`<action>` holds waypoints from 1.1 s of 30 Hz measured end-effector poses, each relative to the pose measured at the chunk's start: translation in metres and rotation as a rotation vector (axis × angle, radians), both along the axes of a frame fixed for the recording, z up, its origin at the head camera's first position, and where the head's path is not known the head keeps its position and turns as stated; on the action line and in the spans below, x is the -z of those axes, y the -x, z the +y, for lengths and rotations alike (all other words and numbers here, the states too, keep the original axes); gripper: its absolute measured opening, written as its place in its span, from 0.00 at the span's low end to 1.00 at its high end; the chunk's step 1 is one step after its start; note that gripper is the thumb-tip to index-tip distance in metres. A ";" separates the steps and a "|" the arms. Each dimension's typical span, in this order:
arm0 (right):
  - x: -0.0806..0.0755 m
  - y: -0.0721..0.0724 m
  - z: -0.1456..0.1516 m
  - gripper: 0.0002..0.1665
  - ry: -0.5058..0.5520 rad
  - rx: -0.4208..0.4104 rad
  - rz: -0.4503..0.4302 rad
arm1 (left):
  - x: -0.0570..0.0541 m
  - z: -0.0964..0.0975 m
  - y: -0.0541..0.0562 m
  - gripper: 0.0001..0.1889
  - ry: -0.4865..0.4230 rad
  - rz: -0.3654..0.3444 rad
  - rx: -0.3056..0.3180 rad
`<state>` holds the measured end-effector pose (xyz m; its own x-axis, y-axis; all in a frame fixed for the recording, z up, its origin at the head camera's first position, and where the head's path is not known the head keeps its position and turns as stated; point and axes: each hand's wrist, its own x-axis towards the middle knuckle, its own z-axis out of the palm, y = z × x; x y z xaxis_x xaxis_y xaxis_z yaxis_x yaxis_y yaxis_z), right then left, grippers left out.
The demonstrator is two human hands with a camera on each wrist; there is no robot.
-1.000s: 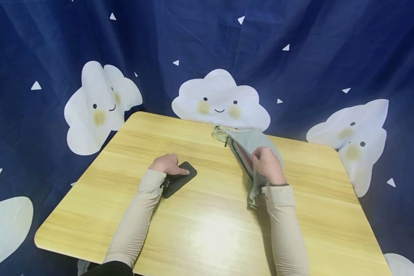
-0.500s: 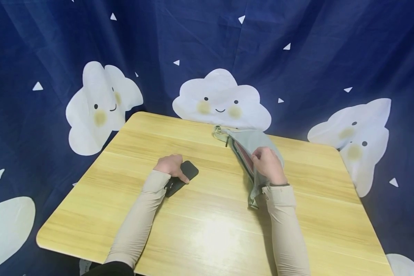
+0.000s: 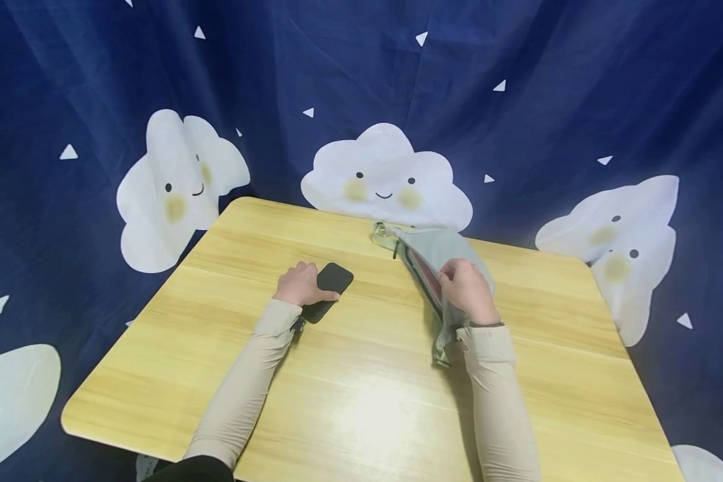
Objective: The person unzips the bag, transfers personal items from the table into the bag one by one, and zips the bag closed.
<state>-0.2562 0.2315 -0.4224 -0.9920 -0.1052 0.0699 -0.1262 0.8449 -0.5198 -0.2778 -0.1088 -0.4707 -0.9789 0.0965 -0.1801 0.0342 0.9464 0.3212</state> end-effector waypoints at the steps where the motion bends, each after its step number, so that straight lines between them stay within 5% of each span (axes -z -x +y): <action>1: 0.001 0.001 0.000 0.12 0.000 -0.003 0.000 | -0.001 -0.001 0.000 0.35 -0.004 -0.009 -0.003; 19: 0.001 0.001 -0.001 0.13 -0.013 0.002 0.000 | 0.009 -0.004 0.008 0.34 -0.149 -0.046 -0.048; 33: 0.001 0.002 -0.002 0.13 -0.010 -0.002 -0.005 | 0.013 -0.014 0.017 0.22 -0.261 -0.099 -0.073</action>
<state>-0.2581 0.2299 -0.4231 -0.9921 -0.1078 0.0635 -0.1251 0.8499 -0.5118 -0.2944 -0.1224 -0.4839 -0.9639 0.0822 -0.2534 -0.0746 0.8299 0.5530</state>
